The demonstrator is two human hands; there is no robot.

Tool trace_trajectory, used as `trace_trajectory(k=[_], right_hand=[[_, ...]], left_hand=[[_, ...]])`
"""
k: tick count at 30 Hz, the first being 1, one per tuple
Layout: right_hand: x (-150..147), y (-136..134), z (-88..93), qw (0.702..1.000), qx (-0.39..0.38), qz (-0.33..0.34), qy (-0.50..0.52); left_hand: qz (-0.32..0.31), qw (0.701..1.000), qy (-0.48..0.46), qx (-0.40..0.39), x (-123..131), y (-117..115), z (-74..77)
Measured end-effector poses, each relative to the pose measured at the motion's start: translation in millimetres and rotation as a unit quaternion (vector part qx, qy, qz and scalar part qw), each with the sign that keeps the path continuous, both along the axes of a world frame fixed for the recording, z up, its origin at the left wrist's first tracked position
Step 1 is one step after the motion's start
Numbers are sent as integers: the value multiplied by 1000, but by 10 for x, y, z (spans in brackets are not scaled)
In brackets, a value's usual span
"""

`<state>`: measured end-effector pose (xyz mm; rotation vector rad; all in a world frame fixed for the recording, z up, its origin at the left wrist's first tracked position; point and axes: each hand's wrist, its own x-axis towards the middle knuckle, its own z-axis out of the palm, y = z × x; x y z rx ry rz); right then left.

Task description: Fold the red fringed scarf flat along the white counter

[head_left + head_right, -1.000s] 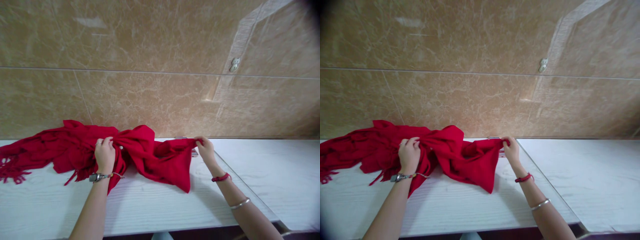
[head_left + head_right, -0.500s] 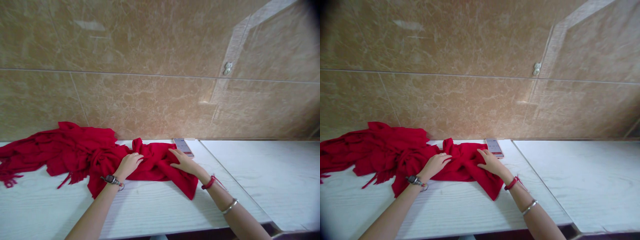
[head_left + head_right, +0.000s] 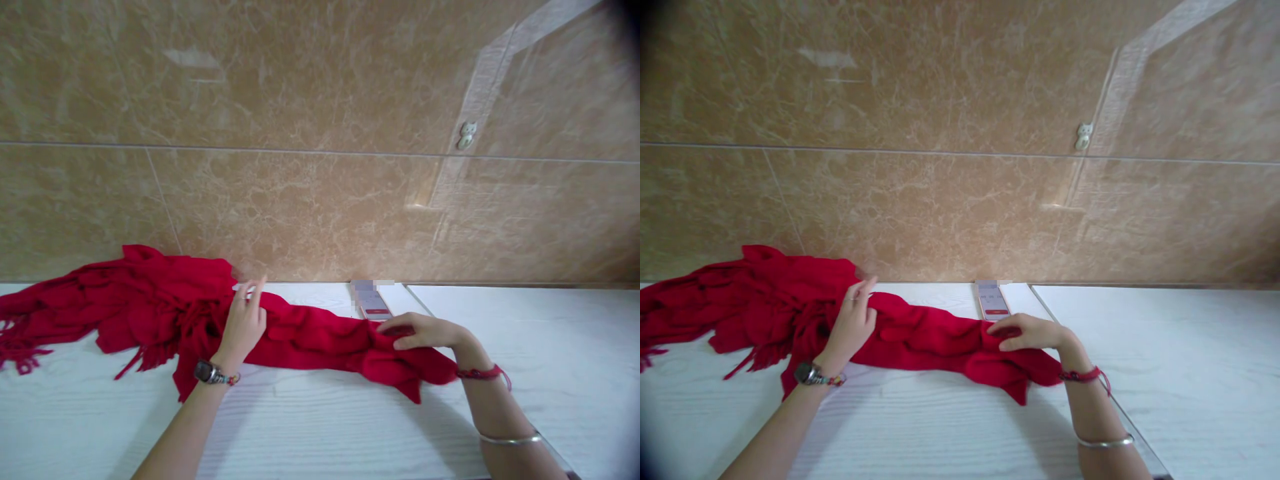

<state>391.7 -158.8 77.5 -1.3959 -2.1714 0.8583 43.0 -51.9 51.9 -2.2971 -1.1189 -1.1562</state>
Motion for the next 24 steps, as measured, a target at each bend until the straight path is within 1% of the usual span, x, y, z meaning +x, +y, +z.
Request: trace_trajectory(k=[1, 2, 3, 4, 5, 6, 8, 10, 11, 14, 16, 18, 21, 24], right_hand=[[-73, 11, -5, 1000, 15, -10, 17], [-162, 40, -26, 997, 58, -46, 38], [-261, 83, -64, 988, 113, -93, 52], [-364, 133, -119, 975, 167, -137, 49], [-464, 184, -187, 966, 205, -156, 22], [-557, 231, -262, 963, 220, -153, -17], [-698, 298, -406, 967, 199, -133, -88], [-769, 325, -498, 970, 163, -121, -131], [-781, 327, -516, 970, 156, -122, -139], [-755, 304, -473, 967, 182, -137, -113], [-727, 276, -411, 971, 192, -124, -76], [-719, 246, -369, 974, 189, -110, -56], [-780, 206, -380, 964, 216, -123, -92], [-937, 194, -433, 934, 287, -140, -161]], left_hand=[[-56, 997, 49, -5, 90, -42, -41], [-104, 989, 103, -19, 168, -77, -88], [-138, 978, 152, -39, 231, -102, -136], [-158, 967, 192, -63, 277, -113, -185], [-162, 958, 218, -88, 306, -111, -228], [-154, 955, 227, -111, 320, -100, -264], [-129, 960, 207, -137, 309, -64, -294], [-123, 971, 156, -135, 270, -46, -265], [-125, 976, 122, -127, 246, -51, -233], [-117, 987, 42, -99, 179, -115, -109], [-91, 992, 32, -83, 145, -169, -41], [-79, 994, 37, -71, 126, -208, -2], [-109, 991, 17, -76, 138, -238, 5], [-158, 983, -9, -94, 200, -273, -29]])
